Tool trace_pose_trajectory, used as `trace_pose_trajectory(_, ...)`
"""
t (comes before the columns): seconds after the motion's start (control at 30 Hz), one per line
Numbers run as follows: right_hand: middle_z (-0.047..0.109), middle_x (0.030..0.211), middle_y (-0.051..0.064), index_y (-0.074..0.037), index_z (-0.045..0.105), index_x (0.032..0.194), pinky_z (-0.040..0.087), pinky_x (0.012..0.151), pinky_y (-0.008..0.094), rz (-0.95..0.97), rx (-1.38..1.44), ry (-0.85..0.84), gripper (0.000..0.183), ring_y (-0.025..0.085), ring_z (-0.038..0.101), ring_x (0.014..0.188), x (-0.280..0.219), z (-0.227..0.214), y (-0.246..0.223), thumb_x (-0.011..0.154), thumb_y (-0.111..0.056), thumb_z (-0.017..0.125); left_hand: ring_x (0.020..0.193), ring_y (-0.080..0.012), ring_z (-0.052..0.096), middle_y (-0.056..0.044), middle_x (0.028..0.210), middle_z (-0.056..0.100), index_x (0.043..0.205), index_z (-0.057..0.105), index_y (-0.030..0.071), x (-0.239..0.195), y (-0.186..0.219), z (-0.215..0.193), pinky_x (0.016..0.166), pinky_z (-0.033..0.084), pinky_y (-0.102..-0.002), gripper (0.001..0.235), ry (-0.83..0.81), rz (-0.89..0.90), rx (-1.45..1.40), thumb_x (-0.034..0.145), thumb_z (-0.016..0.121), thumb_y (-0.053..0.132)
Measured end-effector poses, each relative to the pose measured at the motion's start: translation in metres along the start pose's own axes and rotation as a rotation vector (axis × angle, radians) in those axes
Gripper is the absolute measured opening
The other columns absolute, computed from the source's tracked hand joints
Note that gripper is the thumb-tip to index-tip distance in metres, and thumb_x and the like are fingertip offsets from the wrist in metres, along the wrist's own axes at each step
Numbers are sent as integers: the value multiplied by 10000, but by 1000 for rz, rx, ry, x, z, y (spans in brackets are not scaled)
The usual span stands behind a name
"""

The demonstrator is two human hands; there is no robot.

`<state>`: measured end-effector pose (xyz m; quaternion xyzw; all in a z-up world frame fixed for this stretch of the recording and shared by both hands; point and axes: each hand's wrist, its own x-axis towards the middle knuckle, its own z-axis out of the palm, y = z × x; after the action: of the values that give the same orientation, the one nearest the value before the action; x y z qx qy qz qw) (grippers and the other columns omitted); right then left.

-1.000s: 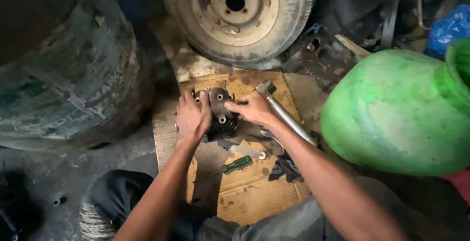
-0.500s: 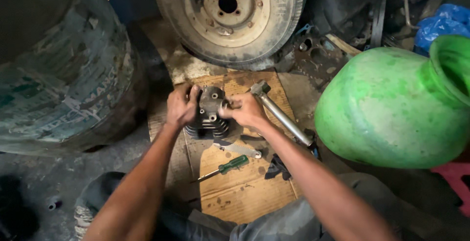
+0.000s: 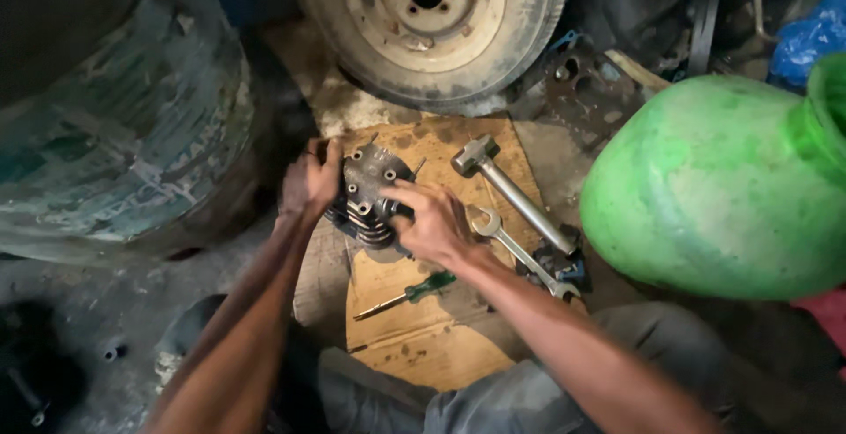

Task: The person uses a hammer to remove a component from a mechanical part, then cleans the part with a cloth and a screwdriver. They inspect the removed component and continue cleaning the main part.

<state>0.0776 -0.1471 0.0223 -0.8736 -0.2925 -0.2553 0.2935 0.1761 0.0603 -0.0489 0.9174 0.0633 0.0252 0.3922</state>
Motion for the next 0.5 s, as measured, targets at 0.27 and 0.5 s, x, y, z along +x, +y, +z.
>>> trace_pose_trajectory(0.27, 771, 965, 163, -72, 663, 1236, 586, 762, 454, 914, -16, -499, 492, 290, 724, 828, 2, 0, -18, 929, -456, 690, 1231, -488, 561, -302, 1319, 607, 1409, 543, 82, -16, -8, -2, 1045, 438, -515, 720, 27, -162, -109, 956, 476, 637)
trace_pose_trajectory(0.5, 736, 1031, 222, 9, 656, 1212, 549, 604, 424, 304, -181, -42, 621, 287, 707, 781, -14, 1, -17, 735, -361, 797, 1319, -378, 565, -237, 1400, 606, 1424, 526, 40, -48, -17, -4, 1100, 410, -427, 823, 31, -60, -303, 899, 557, 674)
